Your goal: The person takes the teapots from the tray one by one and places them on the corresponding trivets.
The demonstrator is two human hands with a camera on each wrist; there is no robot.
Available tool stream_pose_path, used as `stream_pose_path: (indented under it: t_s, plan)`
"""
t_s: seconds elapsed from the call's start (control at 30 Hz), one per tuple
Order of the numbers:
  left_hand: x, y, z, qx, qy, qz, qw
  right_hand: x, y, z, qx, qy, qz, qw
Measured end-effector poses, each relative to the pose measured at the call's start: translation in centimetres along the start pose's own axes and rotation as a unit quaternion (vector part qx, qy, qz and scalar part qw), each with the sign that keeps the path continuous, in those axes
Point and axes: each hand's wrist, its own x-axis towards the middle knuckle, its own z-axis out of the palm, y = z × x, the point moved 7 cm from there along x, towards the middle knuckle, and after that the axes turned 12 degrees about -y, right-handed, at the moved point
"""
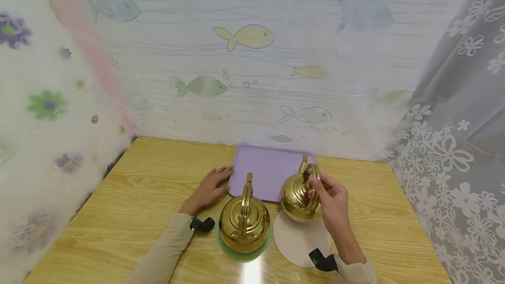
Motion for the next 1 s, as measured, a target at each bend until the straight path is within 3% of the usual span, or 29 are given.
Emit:
stream_pose_path:
  t_s: [0.5,1.0]
  plan:
    - [-2.1,2.6,0.8,0.002,0.016,-0.02,0.9997,-2.5,-1.5,-0.8,0.011,-0.045,0.002,0.999]
    - [-2.2,2.9,0.6,-0.003,0.019,-0.013,0.9997,-3.3,-1.5,-0.9,0.013,-0.042,0.014,0.999]
